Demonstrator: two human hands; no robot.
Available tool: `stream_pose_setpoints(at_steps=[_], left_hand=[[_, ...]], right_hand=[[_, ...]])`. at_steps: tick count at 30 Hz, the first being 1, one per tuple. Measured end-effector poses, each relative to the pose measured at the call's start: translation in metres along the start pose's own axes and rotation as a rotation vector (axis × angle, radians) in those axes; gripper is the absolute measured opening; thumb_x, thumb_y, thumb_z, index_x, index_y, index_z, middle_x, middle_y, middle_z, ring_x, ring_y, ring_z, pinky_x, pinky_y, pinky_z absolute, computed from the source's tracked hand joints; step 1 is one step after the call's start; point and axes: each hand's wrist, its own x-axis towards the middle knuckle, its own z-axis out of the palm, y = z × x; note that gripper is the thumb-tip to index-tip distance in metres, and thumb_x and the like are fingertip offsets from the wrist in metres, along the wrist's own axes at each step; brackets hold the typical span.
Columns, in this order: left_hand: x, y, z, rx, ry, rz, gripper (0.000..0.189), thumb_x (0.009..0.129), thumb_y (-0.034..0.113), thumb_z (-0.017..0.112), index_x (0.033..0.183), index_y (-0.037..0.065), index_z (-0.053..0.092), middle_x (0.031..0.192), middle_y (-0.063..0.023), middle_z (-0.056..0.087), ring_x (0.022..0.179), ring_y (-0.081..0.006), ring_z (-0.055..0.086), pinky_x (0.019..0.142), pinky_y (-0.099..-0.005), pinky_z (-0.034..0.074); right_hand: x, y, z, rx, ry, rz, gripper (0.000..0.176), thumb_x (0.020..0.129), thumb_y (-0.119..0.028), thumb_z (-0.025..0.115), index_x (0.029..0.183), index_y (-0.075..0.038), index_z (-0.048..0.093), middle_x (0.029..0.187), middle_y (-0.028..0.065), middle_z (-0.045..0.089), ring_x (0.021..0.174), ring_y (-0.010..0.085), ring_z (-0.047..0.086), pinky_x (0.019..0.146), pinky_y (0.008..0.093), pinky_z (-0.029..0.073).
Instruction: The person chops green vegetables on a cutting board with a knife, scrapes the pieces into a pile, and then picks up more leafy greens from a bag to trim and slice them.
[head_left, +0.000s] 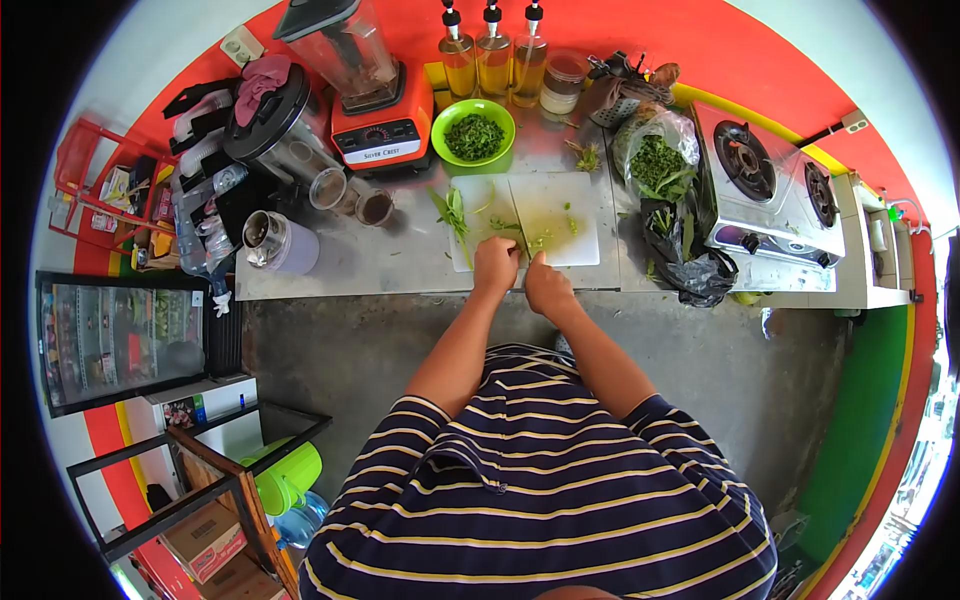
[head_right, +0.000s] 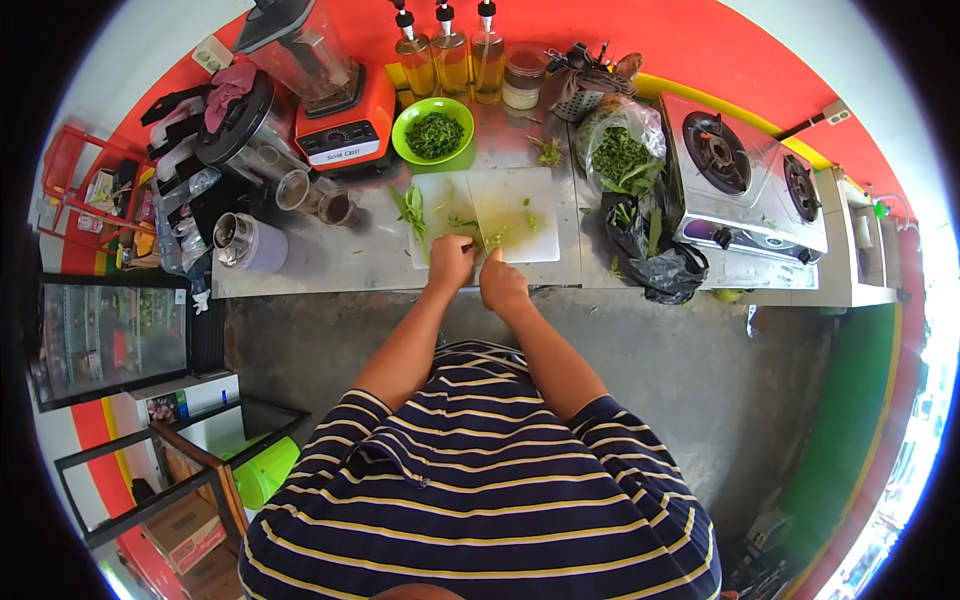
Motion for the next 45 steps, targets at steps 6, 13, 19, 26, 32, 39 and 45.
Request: stream_pose_setpoints(at_steps=[6,13,19,26,32,39,45], left_hand=[[-0.002,0.006,-0.005,0.051,-0.053,-0.007,0.008,0.075,0.007,0.066,0.075,0.001,0.071,0.077,-0.0243,0.065,0.077,-0.0444,0.064,0.072,-0.0504,0.052],[-0.004,0.002,-0.002,-0.034,0.005,-0.029,0.010,0.075,0.008,0.066,0.080,0.002,0.073,0.078,-0.0239,0.066,0.078,-0.0446,0.064,0.072,-0.0502,0.052],[-0.006,-0.004,-0.002,-0.082,0.005,-0.041,0.013,0.077,0.007,0.067,0.086,0.003,0.075,0.079,-0.0197,0.069,0.080,-0.0393,0.068,0.074,-0.0451,0.054],[-0.003,0.001,-0.003,-0.122,-0.055,-0.197,0.012,0.076,0.007,0.070,0.086,0.004,0.075,0.084,-0.0187,0.071,0.079,-0.0374,0.069,0.073,-0.0434,0.055],[0.000,-0.004,0.002,-0.013,-0.009,-0.111,0.010,0.076,0.004,0.072,0.085,0.001,0.075,0.080,-0.0172,0.073,0.076,-0.0315,0.072,0.072,-0.0394,0.056],[-0.001,-0.001,-0.003,-0.049,-0.050,-0.111,0.007,0.077,0.008,0.070,0.079,0.001,0.072,0.079,-0.0201,0.070,0.079,-0.0394,0.068,0.072,-0.0464,0.054],[-0.003,-0.002,-0.003,0.000,-0.029,-0.060,0.010,0.078,0.010,0.069,0.077,0.000,0.071,0.080,-0.0231,0.068,0.079,-0.0430,0.066,0.071,-0.0495,0.053]], right_hand=[[0.016,0.006,-0.009,0.002,0.000,-0.017,0.041,0.092,-0.012,0.058,0.123,0.008,0.040,0.112,0.0319,0.067,0.105,0.0409,0.069,0.091,0.0463,0.056],[-0.003,-0.003,0.002,0.041,-0.003,0.001,0.034,0.091,-0.008,0.055,0.119,0.006,0.042,0.113,0.0333,0.065,0.107,0.0453,0.066,0.093,0.0497,0.053],[0.005,-0.004,-0.009,0.048,-0.025,-0.012,0.035,0.091,-0.007,0.055,0.119,0.006,0.040,0.111,0.0338,0.066,0.107,0.0455,0.066,0.092,0.0501,0.054],[0.002,-0.005,0.000,0.033,-0.002,-0.013,0.034,0.092,-0.010,0.054,0.119,0.005,0.042,0.110,0.0336,0.066,0.107,0.0449,0.067,0.092,0.0495,0.054],[-0.004,-0.008,-0.004,0.023,-0.003,0.017,0.033,0.093,-0.012,0.054,0.119,0.004,0.042,0.109,0.0311,0.068,0.105,0.0443,0.068,0.091,0.0489,0.055],[-0.001,-0.007,-0.005,-0.039,0.033,-0.058,0.033,0.092,-0.011,0.054,0.119,0.003,0.043,0.108,0.0306,0.069,0.102,0.0427,0.070,0.090,0.0486,0.056],[-0.005,-0.002,0.006,-0.102,0.030,-0.033,0.033,0.092,-0.012,0.056,0.118,0.002,0.043,0.103,0.0275,0.071,0.097,0.0397,0.072,0.084,0.0461,0.058]])
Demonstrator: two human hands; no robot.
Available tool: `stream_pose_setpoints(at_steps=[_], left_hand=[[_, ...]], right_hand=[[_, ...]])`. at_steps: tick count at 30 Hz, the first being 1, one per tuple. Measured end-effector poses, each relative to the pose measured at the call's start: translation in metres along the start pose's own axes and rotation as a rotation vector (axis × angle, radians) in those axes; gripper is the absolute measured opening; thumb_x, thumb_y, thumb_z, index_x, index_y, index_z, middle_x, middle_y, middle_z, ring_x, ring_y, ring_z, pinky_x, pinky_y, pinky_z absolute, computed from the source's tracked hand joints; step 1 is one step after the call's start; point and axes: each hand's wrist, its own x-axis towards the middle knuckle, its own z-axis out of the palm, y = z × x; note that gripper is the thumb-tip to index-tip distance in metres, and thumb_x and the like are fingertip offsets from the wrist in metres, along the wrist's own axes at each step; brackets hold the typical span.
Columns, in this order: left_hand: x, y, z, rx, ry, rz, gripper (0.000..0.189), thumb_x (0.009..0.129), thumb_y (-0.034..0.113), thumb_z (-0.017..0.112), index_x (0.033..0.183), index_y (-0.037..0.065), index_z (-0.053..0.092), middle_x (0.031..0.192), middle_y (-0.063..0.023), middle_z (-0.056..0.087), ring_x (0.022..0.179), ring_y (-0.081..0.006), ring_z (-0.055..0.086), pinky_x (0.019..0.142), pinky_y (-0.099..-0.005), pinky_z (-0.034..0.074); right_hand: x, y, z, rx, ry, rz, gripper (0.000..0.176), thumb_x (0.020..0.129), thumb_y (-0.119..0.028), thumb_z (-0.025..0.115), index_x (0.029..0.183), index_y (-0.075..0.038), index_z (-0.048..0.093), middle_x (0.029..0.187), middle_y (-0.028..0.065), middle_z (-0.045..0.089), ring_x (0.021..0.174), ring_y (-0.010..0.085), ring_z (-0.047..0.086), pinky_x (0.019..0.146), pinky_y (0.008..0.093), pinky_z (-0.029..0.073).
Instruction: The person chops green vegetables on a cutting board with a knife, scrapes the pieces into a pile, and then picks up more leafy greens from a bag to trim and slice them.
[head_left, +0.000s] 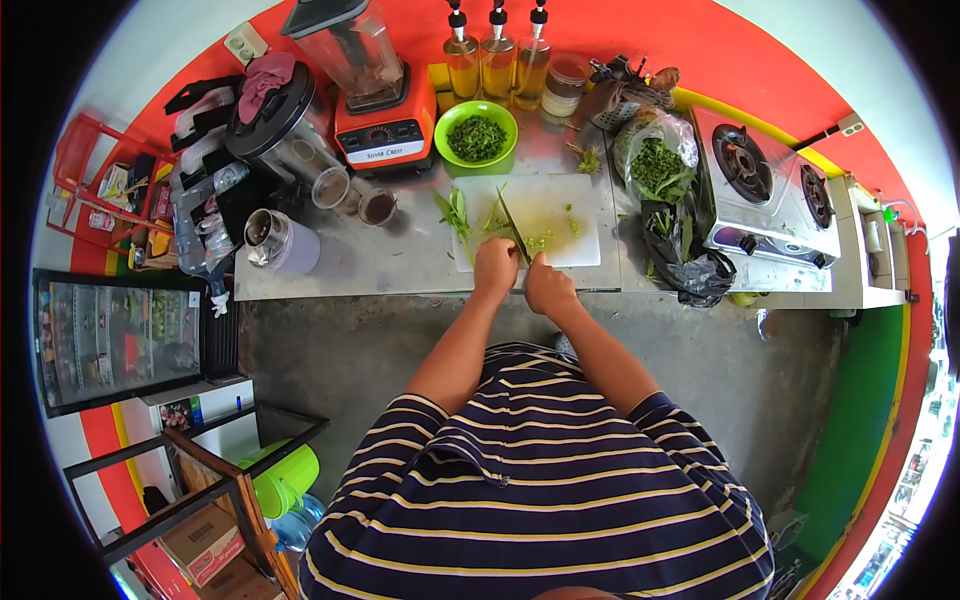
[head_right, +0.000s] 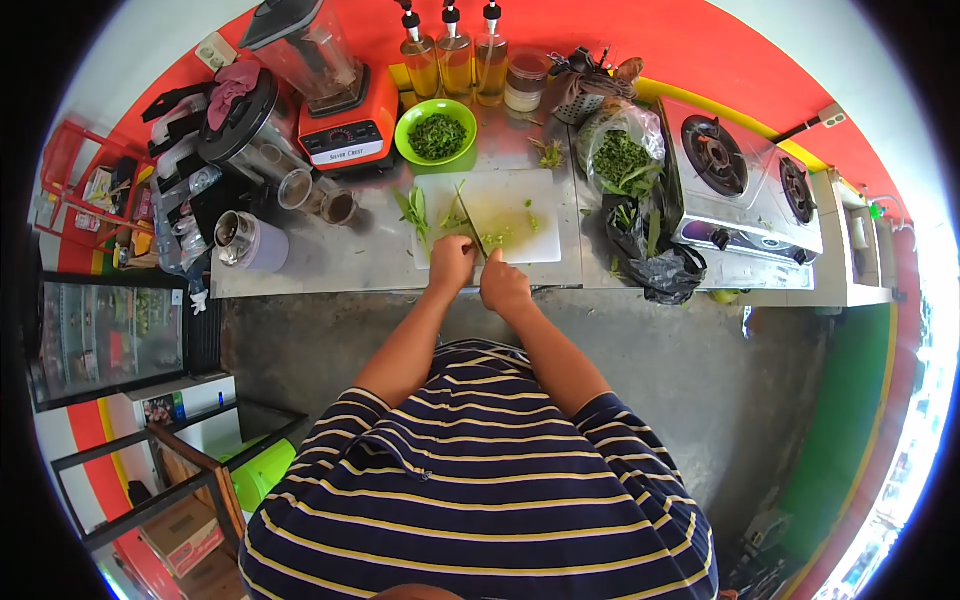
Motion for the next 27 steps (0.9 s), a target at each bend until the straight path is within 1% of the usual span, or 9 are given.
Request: stream_pose_setpoints(at_steps=[5,8,10,14,16,17,19,25,27], left_hand=[[-0.001,0.002,-0.001,0.011,0.036,0.059,0.010,0.077,0.009,0.067,0.076,0.000,0.070,0.079,-0.0240,0.066,0.077,-0.0448,0.065,0.070,-0.0512,0.052],[0.000,0.004,-0.002,0.011,0.037,0.068,0.010,0.077,0.009,0.066,0.076,-0.001,0.070,0.078,-0.0244,0.066,0.077,-0.0454,0.064,0.070,-0.0517,0.051],[-0.002,0.003,0.000,0.052,0.038,0.019,0.011,0.076,0.010,0.068,0.075,-0.001,0.069,0.078,-0.0243,0.066,0.076,-0.0433,0.065,0.069,-0.0487,0.052],[-0.002,-0.002,0.003,0.037,0.033,0.012,0.010,0.076,0.009,0.068,0.077,-0.001,0.070,0.077,-0.0235,0.067,0.075,-0.0422,0.066,0.068,-0.0483,0.053],[-0.003,-0.006,0.005,-0.005,0.055,-0.015,0.009,0.077,0.008,0.070,0.083,0.001,0.072,0.086,-0.0218,0.068,0.082,-0.0414,0.066,0.074,-0.0490,0.053],[-0.004,-0.008,0.005,-0.002,0.051,-0.006,0.009,0.077,0.008,0.070,0.083,0.001,0.072,0.086,-0.0218,0.068,0.082,-0.0414,0.066,0.074,-0.0490,0.053],[-0.005,-0.010,0.003,-0.023,0.028,-0.042,0.010,0.079,0.009,0.072,0.086,0.003,0.072,0.089,-0.0192,0.069,0.084,-0.0392,0.067,0.075,-0.0471,0.054],[-0.007,0.002,-0.003,0.034,-0.023,-0.076,0.011,0.082,0.013,0.072,0.083,0.003,0.071,0.089,-0.0174,0.066,0.085,-0.0371,0.067,0.073,-0.0480,0.053],[-0.008,0.005,-0.001,0.069,0.037,-0.043,0.010,0.081,0.014,0.073,0.082,0.004,0.071,0.086,-0.0167,0.067,0.083,-0.0363,0.067,0.073,-0.0469,0.053]], right_hand=[[0.007,-0.005,-0.010,-0.003,0.033,-0.041,0.030,0.092,-0.013,0.057,0.115,0.001,0.043,0.104,0.0278,0.071,0.099,0.0397,0.072,0.085,0.0465,0.058],[-0.001,-0.008,-0.010,-0.012,0.013,-0.013,0.032,0.091,-0.012,0.058,0.116,0.001,0.042,0.101,0.0263,0.071,0.097,0.0395,0.072,0.084,0.0464,0.058],[-0.002,-0.006,-0.001,-0.010,0.017,-0.004,0.032,0.091,-0.011,0.059,0.116,0.000,0.042,0.101,0.0261,0.071,0.097,0.0397,0.072,0.084,0.0463,0.058],[0.002,-0.012,-0.004,0.012,-0.008,-0.023,0.034,0.091,-0.011,0.059,0.117,0.000,0.042,0.104,0.0275,0.071,0.100,0.0398,0.071,0.085,0.0464,0.057],[0.004,-0.012,-0.008,0.039,-0.007,-0.018,0.033,0.091,-0.011,0.058,0.118,0.001,0.041,0.104,0.0282,0.070,0.100,0.0402,0.071,0.087,0.0472,0.057],[0.004,-0.012,-0.010,0.059,-0.008,-0.016,0.033,0.092,-0.012,0.056,0.118,0.001,0.041,0.105,0.0290,0.070,0.101,0.0406,0.071,0.088,0.0479,0.056],[0.003,-0.007,-0.003,0.111,0.003,0.019,0.032,0.093,-0.012,0.054,0.119,0.001,0.041,0.105,0.0297,0.069,0.102,0.0421,0.070,0.089,0.0493,0.055],[-0.004,0.033,-0.006,0.227,0.013,0.139,0.035,0.094,-0.016,0.051,0.121,0.004,0.040,0.110,0.0330,0.067,0.105,0.0483,0.066,0.092,0.0541,0.052],[0.000,0.048,-0.009,0.227,0.054,0.157,0.037,0.094,-0.018,0.051,0.121,0.004,0.039,0.111,0.0338,0.066,0.105,0.0496,0.065,0.092,0.0550,0.052]])
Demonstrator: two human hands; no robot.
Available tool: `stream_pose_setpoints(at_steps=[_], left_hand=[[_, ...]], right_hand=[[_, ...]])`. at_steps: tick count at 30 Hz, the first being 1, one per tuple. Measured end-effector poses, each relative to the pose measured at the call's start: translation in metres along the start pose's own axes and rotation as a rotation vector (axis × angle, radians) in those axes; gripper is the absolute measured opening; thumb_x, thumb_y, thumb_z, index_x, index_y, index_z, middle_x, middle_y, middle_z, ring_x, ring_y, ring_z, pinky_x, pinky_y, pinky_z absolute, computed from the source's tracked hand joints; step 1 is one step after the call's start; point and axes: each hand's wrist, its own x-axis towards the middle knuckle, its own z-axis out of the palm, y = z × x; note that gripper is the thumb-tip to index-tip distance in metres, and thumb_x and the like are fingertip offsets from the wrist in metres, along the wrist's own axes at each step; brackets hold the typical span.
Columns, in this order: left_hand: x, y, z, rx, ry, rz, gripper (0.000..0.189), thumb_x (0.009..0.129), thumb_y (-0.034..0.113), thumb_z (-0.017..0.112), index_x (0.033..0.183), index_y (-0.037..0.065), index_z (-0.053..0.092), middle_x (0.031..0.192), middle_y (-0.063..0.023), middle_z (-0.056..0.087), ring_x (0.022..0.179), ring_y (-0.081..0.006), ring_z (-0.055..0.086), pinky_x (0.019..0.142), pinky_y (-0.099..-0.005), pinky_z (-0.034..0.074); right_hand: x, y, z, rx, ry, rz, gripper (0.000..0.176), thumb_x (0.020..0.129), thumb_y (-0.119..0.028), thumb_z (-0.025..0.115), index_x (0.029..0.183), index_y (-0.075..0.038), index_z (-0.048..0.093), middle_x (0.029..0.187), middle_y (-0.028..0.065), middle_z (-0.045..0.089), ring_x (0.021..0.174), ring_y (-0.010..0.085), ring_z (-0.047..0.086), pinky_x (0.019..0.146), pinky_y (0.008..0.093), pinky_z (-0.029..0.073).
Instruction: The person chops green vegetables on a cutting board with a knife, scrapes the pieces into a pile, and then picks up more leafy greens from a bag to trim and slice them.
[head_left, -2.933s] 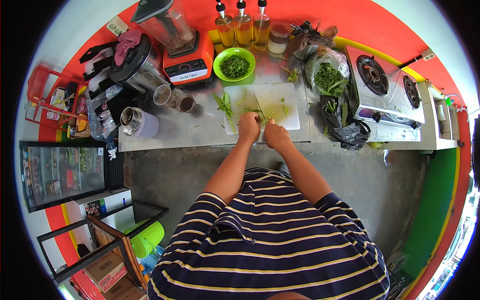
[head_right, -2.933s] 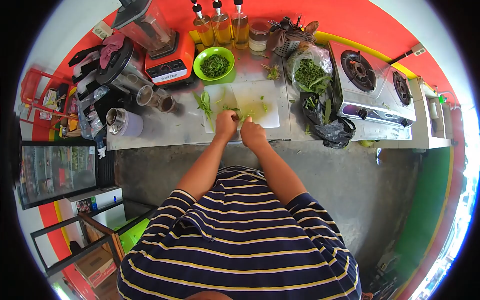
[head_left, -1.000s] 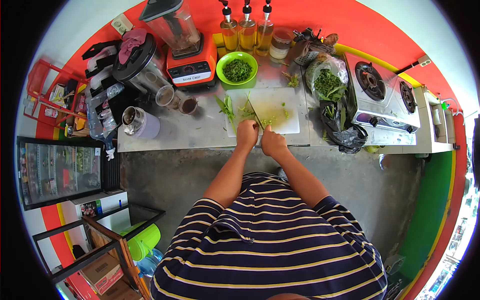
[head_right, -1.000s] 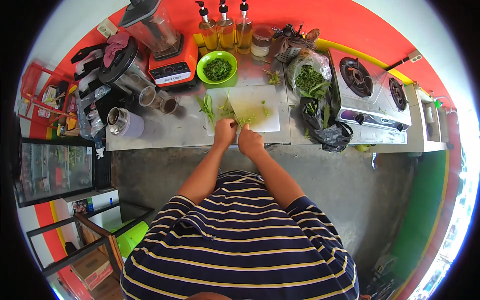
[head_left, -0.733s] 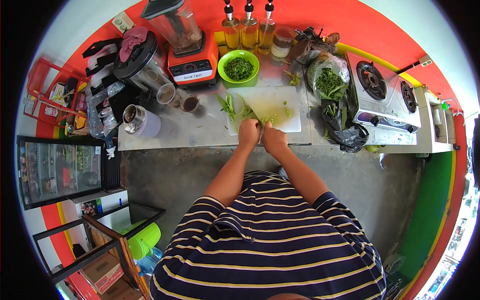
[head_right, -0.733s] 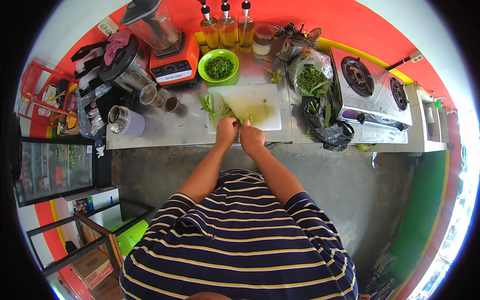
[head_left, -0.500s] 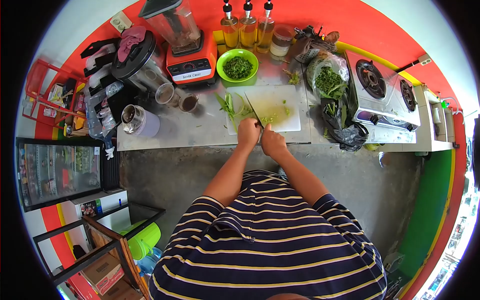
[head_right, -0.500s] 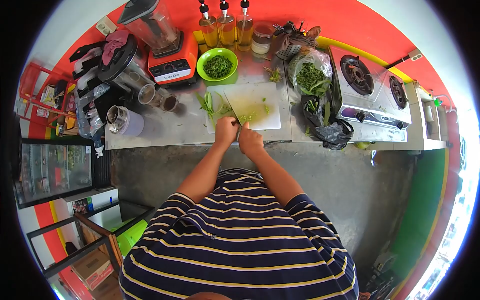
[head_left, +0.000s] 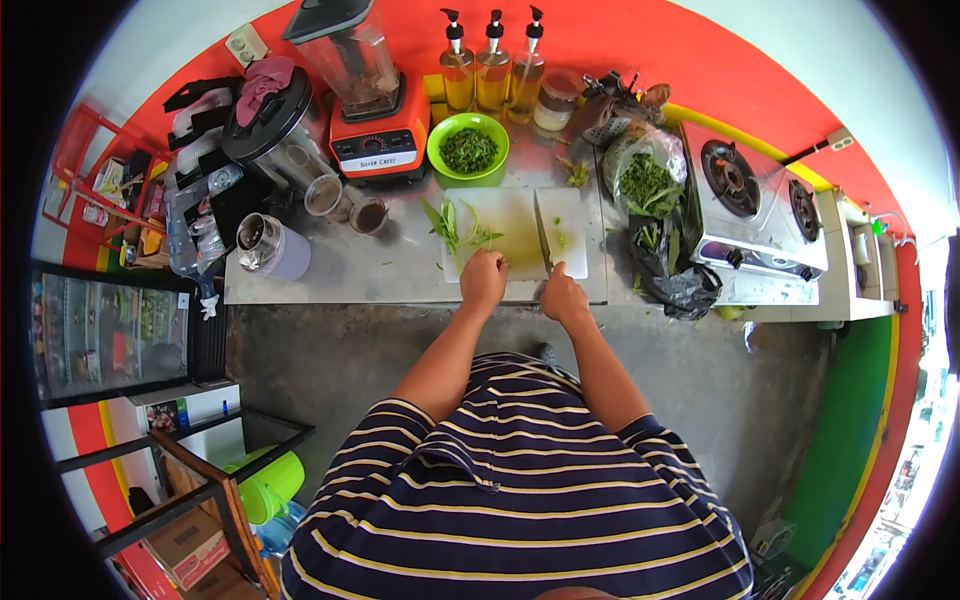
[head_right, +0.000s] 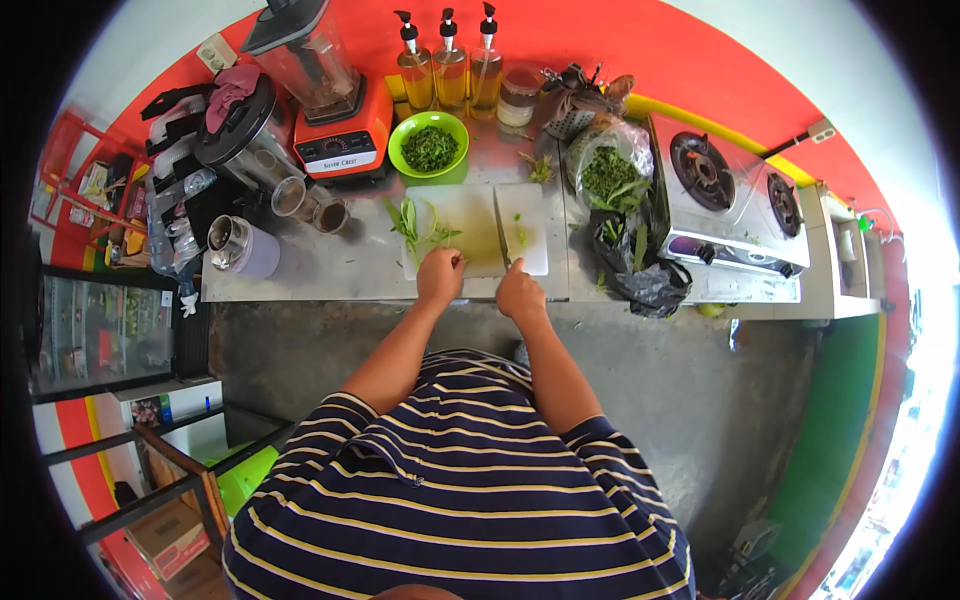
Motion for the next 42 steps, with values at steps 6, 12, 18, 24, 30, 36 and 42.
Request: stream_pose_setpoints(at_steps=[6,12,18,24,30,36,42], left_hand=[[0.011,0.011,0.019,0.147,0.008,0.077,0.012,0.084,0.015,0.067,0.083,0.003,0.068,0.090,-0.0172,0.066,0.089,-0.0372,0.066,0.076,-0.0493,0.053],[0.022,0.019,0.048,0.232,-0.046,0.215,0.013,0.086,0.015,0.063,0.088,0.003,0.067,0.092,-0.0182,0.066,0.091,-0.0387,0.065,0.079,-0.0497,0.053],[0.018,0.022,0.044,0.198,-0.019,0.213,0.012,0.087,0.013,0.060,0.090,0.003,0.066,0.096,-0.0178,0.065,0.093,-0.0387,0.064,0.080,-0.0507,0.053],[0.020,0.025,0.038,0.183,-0.063,0.196,0.012,0.087,0.012,0.059,0.092,0.003,0.065,0.096,-0.0173,0.064,0.092,-0.0388,0.064,0.079,-0.0507,0.053],[0.024,0.018,0.029,0.004,-0.082,0.213,0.014,0.087,0.012,0.060,0.092,0.002,0.069,0.093,-0.0196,0.067,0.090,-0.0390,0.065,0.079,-0.0497,0.052],[0.023,0.003,0.011,-0.220,-0.087,-0.020,0.018,0.086,0.012,0.060,0.092,0.002,0.074,0.084,-0.0195,0.071,0.079,-0.0361,0.070,0.075,-0.0431,0.054],[0.031,-0.006,-0.019,-0.350,0.251,-0.145,0.015,0.084,0.007,0.061,0.092,0.003,0.073,0.083,-0.0153,0.073,0.074,-0.0291,0.071,0.071,-0.0388,0.054]], right_hand=[[0.010,0.019,-0.001,0.032,0.074,0.060,0.036,0.094,-0.017,0.049,0.121,0.005,0.041,0.110,0.0355,0.065,0.106,0.0477,0.066,0.093,0.0521,0.052],[0.001,0.006,-0.001,0.124,0.040,-0.100,0.035,0.093,-0.020,0.055,0.111,0.008,0.046,0.100,0.0403,0.064,0.098,0.0537,0.064,0.089,0.0571,0.051],[0.001,-0.009,0.005,0.051,-0.059,-0.099,0.035,0.094,-0.017,0.053,0.117,0.007,0.043,0.105,0.0365,0.066,0.100,0.0492,0.067,0.089,0.0523,0.054],[0.006,-0.023,0.004,-0.030,-0.074,-0.052,0.035,0.090,-0.009,0.056,0.118,0.006,0.040,0.109,0.0351,0.066,0.103,0.0474,0.067,0.090,0.0518,0.053],[0.018,-0.020,-0.006,-0.073,-0.085,-0.088,0.036,0.092,-0.012,0.056,0.119,0.006,0.040,0.110,0.0338,0.066,0.103,0.0453,0.068,0.090,0.0500,0.055],[0.005,-0.007,0.000,0.200,-0.167,-0.136,0.042,0.096,-0.022,0.057,0.116,0.011,0.039,0.096,0.0369,0.066,0.079,0.0449,0.070,0.075,0.0506,0.056],[-0.001,-0.003,-0.006,0.239,-0.189,-0.238,0.041,0.095,-0.024,0.061,0.116,0.008,0.045,0.086,0.0327,0.068,0.058,0.0391,0.069,0.061,0.0484,0.055]])
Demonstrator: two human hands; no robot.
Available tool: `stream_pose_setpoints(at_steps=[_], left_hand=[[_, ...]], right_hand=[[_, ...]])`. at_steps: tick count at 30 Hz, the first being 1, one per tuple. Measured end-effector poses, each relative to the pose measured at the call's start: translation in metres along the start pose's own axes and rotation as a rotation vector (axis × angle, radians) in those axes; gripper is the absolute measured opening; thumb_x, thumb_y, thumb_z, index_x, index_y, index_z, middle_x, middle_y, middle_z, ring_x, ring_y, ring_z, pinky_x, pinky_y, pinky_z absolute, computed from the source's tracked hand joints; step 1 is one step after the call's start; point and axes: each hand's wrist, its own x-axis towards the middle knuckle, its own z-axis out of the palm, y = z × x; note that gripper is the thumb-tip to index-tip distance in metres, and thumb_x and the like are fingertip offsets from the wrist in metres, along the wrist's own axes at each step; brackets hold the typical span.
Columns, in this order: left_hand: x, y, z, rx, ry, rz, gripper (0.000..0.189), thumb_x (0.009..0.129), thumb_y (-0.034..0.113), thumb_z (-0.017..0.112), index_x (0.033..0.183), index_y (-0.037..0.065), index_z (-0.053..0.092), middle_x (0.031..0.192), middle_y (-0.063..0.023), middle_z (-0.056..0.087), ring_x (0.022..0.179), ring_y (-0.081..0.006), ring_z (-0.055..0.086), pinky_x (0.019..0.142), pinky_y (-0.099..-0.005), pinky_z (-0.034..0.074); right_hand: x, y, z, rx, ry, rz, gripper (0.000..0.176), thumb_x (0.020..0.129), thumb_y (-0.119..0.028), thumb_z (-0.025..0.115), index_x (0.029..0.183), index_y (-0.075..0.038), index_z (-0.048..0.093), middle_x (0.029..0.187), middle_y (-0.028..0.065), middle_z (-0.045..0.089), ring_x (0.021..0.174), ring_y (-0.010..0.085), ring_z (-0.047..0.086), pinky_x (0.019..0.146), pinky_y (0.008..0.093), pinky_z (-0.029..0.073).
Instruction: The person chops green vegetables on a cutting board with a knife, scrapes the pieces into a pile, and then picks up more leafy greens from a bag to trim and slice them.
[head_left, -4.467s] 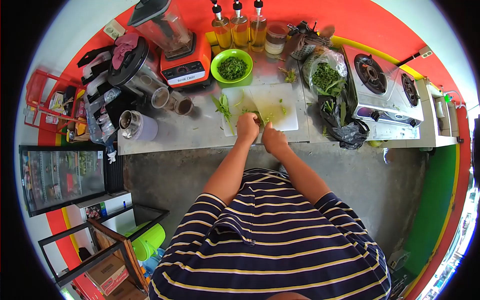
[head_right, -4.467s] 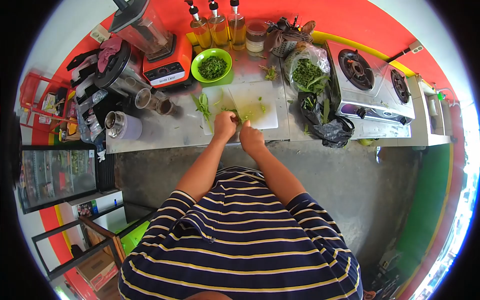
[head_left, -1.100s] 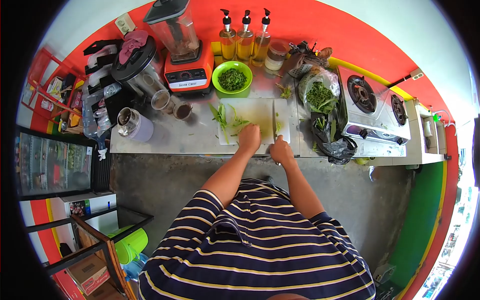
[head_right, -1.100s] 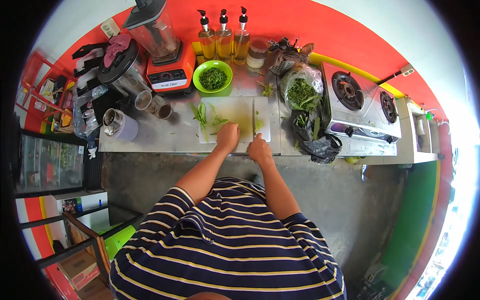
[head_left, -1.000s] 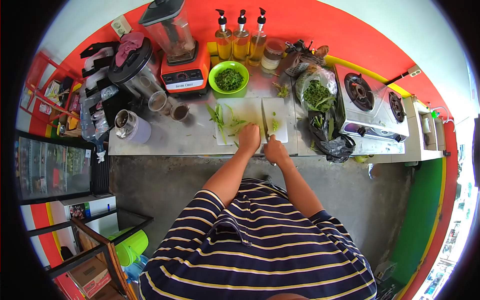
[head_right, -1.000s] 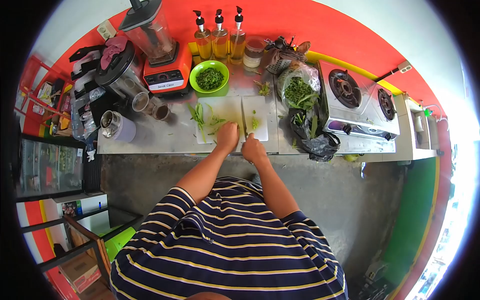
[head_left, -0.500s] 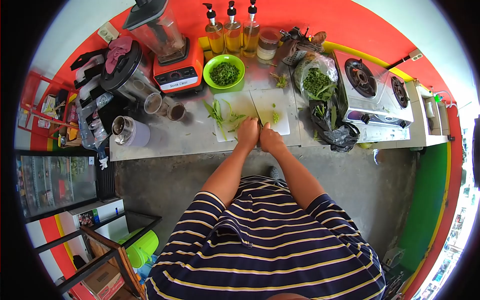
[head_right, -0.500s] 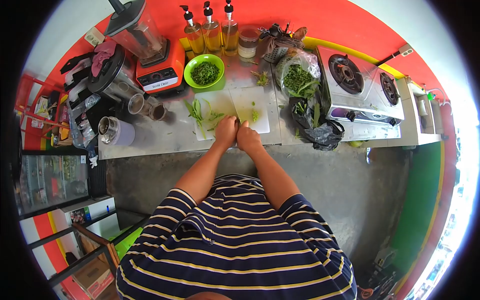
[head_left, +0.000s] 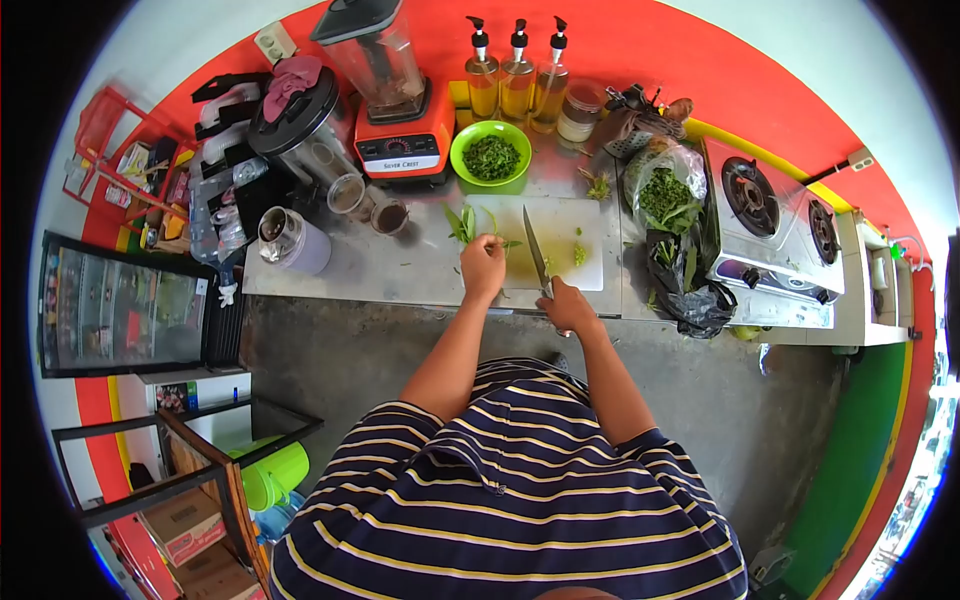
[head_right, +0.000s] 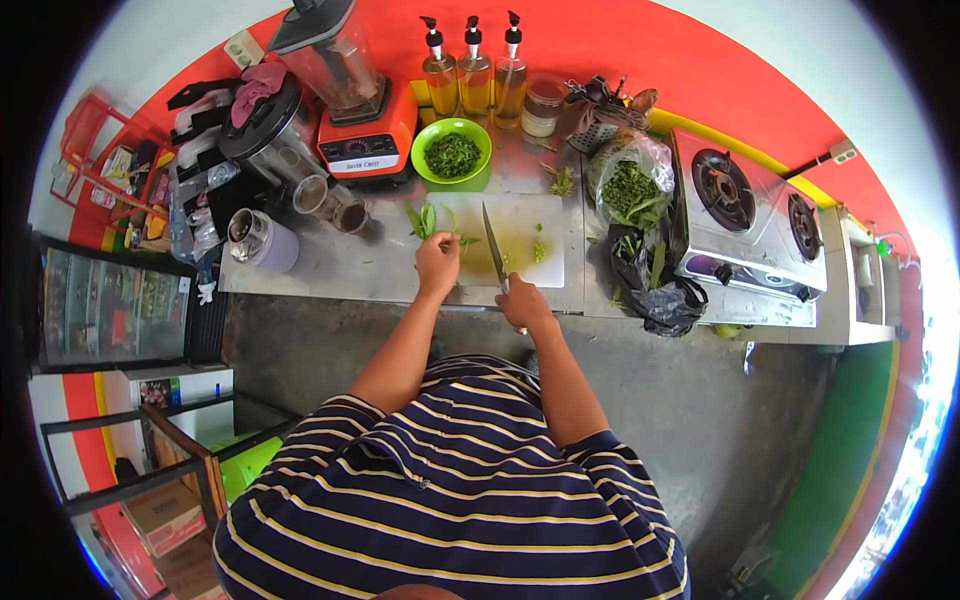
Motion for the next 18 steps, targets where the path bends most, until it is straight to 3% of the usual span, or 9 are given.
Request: stream_pose_setpoints(at_steps=[2,5,8,10,13,15,16,18], left_hand=[[0.007,-0.003,-0.013,0.027,0.080,-0.024,0.016,0.080,0.004,0.066,0.095,0.004,0.073,0.090,-0.0145,0.071,0.080,-0.0292,0.069,0.076,-0.0397,0.053],[0.017,-0.022,-0.030,0.231,0.147,0.084,0.021,0.076,0.005,0.071,0.096,0.006,0.072,0.096,-0.0143,0.068,0.091,-0.0313,0.066,0.085,-0.0412,0.052],[0.017,-0.029,-0.038,0.265,0.053,0.013,0.025,0.073,0.007,0.075,0.098,0.008,0.073,0.103,-0.0142,0.064,0.101,-0.0333,0.062,0.090,-0.0425,0.050],[0.012,-0.032,-0.038,0.289,0.004,-0.007,0.024,0.073,0.009,0.075,0.098,0.009,0.073,0.104,-0.0138,0.064,0.103,-0.0332,0.061,0.091,-0.0421,0.049],[0.005,-0.035,-0.033,0.386,0.096,0.127,0.023,0.072,0.009,0.079,0.094,0.008,0.075,0.098,-0.0157,0.065,0.097,-0.0332,0.062,0.086,-0.0421,0.050],[0.006,-0.035,-0.033,0.312,0.023,0.009,0.017,0.076,0.013,0.078,0.093,0.011,0.076,0.109,-0.0122,0.061,0.108,-0.0337,0.053,0.095,-0.0434,0.046],[0.007,-0.034,-0.033,0.311,0.025,0.008,0.017,0.076,0.013,0.078,0.093,0.011,0.076,0.109,-0.0122,0.061,0.108,-0.0337,0.053,0.095,-0.0434,0.046],[0.011,-0.027,-0.034,0.311,0.120,0.119,0.012,0.078,0.013,0.077,0.090,0.010,0.076,0.108,-0.0121,0.061,0.106,-0.0331,0.054,0.092,-0.0422,0.046]], right_hand=[[-0.008,0.001,-0.007,-0.031,0.007,0.076,0.042,0.091,-0.027,0.064,0.117,0.004,0.050,0.101,0.0335,0.067,0.095,0.0486,0.067,0.085,0.0531,0.052],[-0.005,0.020,-0.007,-0.012,0.071,0.116,0.044,0.090,-0.028,0.066,0.119,0.002,0.051,0.103,0.0349,0.066,0.100,0.0478,0.065,0.088,0.0538,0.051],[-0.004,0.027,-0.013,-0.055,0.136,0.085,0.045,0.088,-0.029,0.068,0.117,0.002,0.053,0.105,0.0343,0.066,0.103,0.0481,0.064,0.089,0.0540,0.050],[-0.002,0.031,-0.020,-0.011,0.142,0.061,0.045,0.087,-0.029,0.069,0.117,0.002,0.054,0.106,0.0334,0.066,0.103,0.0484,0.064,0.089,0.0535,0.050],[-0.002,0.036,-0.027,0.100,0.167,0.035,0.046,0.086,-0.029,0.070,0.116,0.002,0.056,0.105,0.0308,0.068,0.103,0.0487,0.063,0.088,0.0533,0.050],[-0.006,0.036,-0.036,0.097,0.202,0.014,0.046,0.086,-0.028,0.070,0.118,0.002,0.056,0.093,0.0277,0.070,0.092,0.0465,0.067,0.082,0.0511,0.051],[-0.009,0.033,-0.041,0.095,0.201,0.013,0.046,0.086,-0.028,0.070,0.118,0.002,0.056,0.093,0.0277,0.070,0.092,0.0465,0.067,0.082,0.0511,0.051],[-0.015,0.026,-0.052,0.144,0.208,-0.017,0.041,0.088,-0.026,0.069,0.115,0.002,0.057,0.078,0.0218,0.070,0.074,0.0391,0.070,0.070,0.0463,0.053]])
